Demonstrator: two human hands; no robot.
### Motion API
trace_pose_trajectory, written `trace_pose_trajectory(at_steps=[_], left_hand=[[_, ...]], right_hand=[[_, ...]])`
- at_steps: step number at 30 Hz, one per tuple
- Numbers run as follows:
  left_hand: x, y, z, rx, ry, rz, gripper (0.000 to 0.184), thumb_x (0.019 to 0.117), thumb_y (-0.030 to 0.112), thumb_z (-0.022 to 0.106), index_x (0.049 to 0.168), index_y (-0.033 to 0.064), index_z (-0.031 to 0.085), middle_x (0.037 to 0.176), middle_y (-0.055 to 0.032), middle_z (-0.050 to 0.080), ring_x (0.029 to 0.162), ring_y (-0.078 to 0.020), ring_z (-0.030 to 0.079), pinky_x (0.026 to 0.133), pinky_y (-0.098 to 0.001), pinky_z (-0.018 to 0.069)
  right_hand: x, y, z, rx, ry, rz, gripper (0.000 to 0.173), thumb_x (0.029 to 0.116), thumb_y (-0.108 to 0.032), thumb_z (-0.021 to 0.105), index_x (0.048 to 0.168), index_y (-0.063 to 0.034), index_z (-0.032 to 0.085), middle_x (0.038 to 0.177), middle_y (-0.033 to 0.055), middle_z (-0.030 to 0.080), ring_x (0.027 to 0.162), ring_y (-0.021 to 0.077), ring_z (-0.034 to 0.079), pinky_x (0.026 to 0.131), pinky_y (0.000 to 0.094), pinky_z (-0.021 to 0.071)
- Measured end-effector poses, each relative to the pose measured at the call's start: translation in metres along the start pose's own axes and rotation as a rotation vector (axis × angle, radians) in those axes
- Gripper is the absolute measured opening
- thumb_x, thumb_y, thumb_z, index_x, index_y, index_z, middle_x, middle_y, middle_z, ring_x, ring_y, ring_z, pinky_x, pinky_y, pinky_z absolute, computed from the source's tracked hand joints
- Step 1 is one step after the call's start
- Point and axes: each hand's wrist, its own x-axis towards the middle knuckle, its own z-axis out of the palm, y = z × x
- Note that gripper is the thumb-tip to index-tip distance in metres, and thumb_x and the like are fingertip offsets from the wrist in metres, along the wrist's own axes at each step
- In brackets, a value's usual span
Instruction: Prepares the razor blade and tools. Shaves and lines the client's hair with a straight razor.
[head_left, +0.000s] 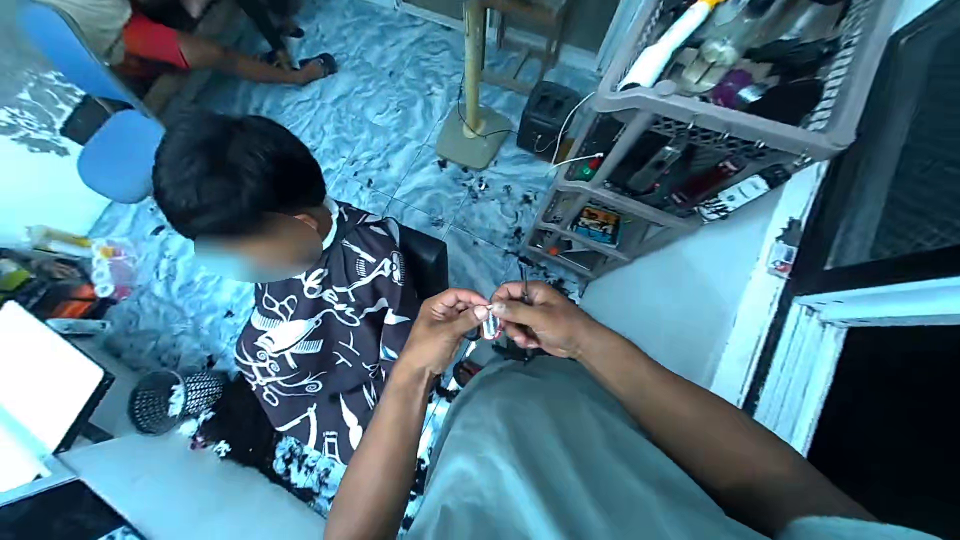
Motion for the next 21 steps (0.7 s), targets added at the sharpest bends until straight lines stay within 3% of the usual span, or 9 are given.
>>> trace_pose_trajectory(at_steps=[4,7,10,12,16,19,21], left_hand=[[0.005,0.002,0.002,-0.107,-0.137,0.050,0.008,0.0915,0.006,0.075,0.100,0.0071,0.075,0.097,-0.0072,0.072,0.081,-0.0134,0.069,0.075,-0.0310,0.0605],[0.008,0.001,0.005,-0.148,-0.206,0.032,0.016,0.0875,0.004,0.079,0.101,0.0098,0.071,0.096,-0.0069,0.072,0.076,-0.0138,0.070,0.070,-0.0308,0.0618],[0.013,-0.003,0.007,-0.175,-0.197,-0.009,0.019,0.0849,0.003,0.081,0.097,0.0112,0.069,0.093,-0.0061,0.072,0.073,-0.0134,0.070,0.068,-0.0300,0.0616],[0.018,-0.005,0.006,-0.160,-0.152,-0.039,0.016,0.0872,0.002,0.078,0.097,0.0099,0.068,0.091,-0.0068,0.072,0.072,-0.0138,0.070,0.068,-0.0305,0.0611],[0.031,-0.013,0.010,0.036,0.061,-0.020,0.011,0.0990,0.002,0.063,0.109,-0.0009,0.065,0.089,-0.0115,0.070,0.073,-0.0179,0.070,0.070,-0.0344,0.0622],[0.041,-0.019,0.018,0.373,0.166,0.124,0.007,0.1000,0.003,0.062,0.104,0.0001,0.066,0.090,-0.0065,0.069,0.077,-0.0130,0.067,0.072,-0.0309,0.0590],[0.048,-0.033,0.027,0.561,0.244,0.260,0.006,0.0991,0.004,0.063,0.101,0.0023,0.069,0.092,-0.0046,0.069,0.080,-0.0119,0.066,0.073,-0.0308,0.0578]], right_hand=[[-0.008,-0.011,-0.001,0.066,-0.097,-0.028,0.017,0.1037,-0.023,0.058,0.100,-0.0076,0.066,0.072,0.0027,0.064,0.050,0.0027,0.052,0.046,0.0159,0.0423],[-0.008,-0.016,-0.007,0.098,-0.216,0.034,0.016,0.1032,-0.023,0.060,0.096,-0.0097,0.066,0.087,0.0039,0.072,0.053,0.0004,0.055,0.046,0.0142,0.0435],[-0.003,-0.016,-0.014,0.129,-0.257,0.111,0.014,0.1026,-0.021,0.061,0.094,-0.0098,0.063,0.087,0.0059,0.072,0.052,0.0017,0.056,0.045,0.0145,0.0435],[0.001,-0.016,-0.017,0.127,-0.178,0.123,0.015,0.1035,-0.019,0.059,0.094,-0.0085,0.063,0.081,0.0058,0.070,0.051,0.0027,0.056,0.045,0.0146,0.0439],[0.012,-0.010,-0.013,-0.176,0.231,-0.064,0.015,0.1047,-0.016,0.058,0.099,-0.0041,0.065,0.068,0.0036,0.062,0.049,0.0068,0.051,0.047,0.0206,0.0432],[0.018,-0.006,-0.024,-0.554,0.321,-0.172,0.019,0.1059,-0.024,0.053,0.103,-0.0071,0.063,0.070,0.0017,0.059,0.056,0.0112,0.056,0.055,0.0306,0.0514],[0.019,-0.003,-0.031,-0.586,0.356,-0.137,0.020,0.1061,-0.025,0.051,0.102,-0.0078,0.061,0.070,0.0027,0.057,0.057,0.0132,0.055,0.056,0.0338,0.0501]])
